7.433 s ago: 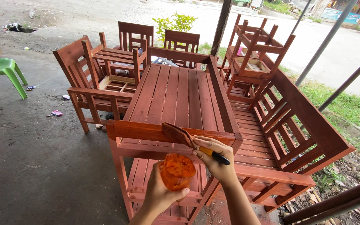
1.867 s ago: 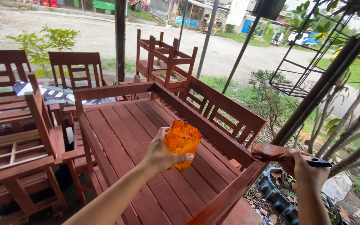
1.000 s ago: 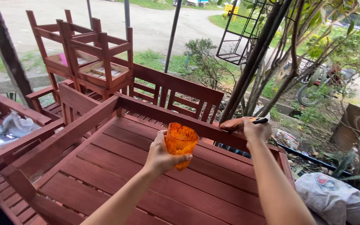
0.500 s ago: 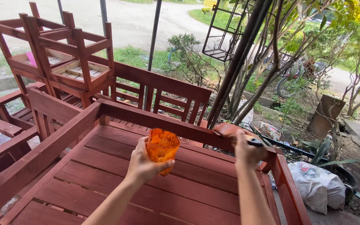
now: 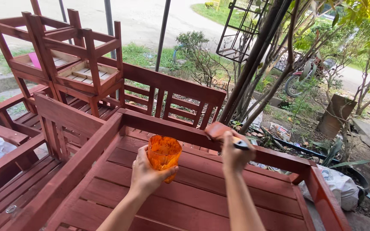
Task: The person pours a reddish liquid from a bottle into a plastic cup, then uses a brush to apply the liquid to the edges and surfaces of a wooden table. The person repeatedly dips the brush into the cup and paints different sections of the table.
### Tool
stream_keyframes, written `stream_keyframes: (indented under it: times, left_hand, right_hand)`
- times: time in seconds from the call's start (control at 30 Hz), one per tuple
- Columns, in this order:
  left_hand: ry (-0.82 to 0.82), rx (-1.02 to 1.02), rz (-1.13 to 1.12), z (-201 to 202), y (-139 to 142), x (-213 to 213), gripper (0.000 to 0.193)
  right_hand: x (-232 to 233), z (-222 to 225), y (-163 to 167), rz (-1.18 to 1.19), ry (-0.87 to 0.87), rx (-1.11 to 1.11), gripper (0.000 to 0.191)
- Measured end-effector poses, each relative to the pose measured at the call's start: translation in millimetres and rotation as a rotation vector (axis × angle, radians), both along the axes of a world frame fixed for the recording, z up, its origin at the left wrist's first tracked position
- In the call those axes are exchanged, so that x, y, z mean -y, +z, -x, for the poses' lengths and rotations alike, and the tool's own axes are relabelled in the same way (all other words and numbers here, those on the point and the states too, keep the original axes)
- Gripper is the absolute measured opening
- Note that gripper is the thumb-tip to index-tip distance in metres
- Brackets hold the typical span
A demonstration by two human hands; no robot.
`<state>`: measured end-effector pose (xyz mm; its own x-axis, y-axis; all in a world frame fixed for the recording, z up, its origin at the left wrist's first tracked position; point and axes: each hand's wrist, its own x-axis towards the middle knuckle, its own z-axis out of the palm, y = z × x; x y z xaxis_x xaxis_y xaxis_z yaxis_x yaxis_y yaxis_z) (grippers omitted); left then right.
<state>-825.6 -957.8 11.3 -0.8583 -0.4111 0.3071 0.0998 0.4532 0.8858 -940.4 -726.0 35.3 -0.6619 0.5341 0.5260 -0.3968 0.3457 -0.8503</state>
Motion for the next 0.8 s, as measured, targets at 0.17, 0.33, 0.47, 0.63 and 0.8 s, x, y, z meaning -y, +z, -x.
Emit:
stream_keyframes:
  times: [0.17, 0.33, 0.47, 0.63, 0.8]
  left_hand:
    - [0.158, -0.027, 0.090, -2, -12, 60, 0.106]
    - [0.140, -0.054, 0.024, 4, -15, 94, 0.108]
    - [0.099, -0.023, -0.028, 4, -12, 99, 0.106]
    - [0.056, -0.048, -0.130, 0, -8, 104, 0.097]
    - [0.000, 0.002, -0.184, -2, -15, 113, 0.098]
  right_hand:
    - [126, 21, -6, -0.157, 0.033, -0.187, 0.022]
    - [189, 30, -6, -0.012, 0.213, 0.053, 0.024]
    - [146, 18, -7, -0.180, 0.144, -0.178, 0.021]
    - [25, -17, -3, -0.114, -0.067, -0.088, 0.027]
    - [10, -8, 6, 0.026, -0.065, -0.088, 0.020]
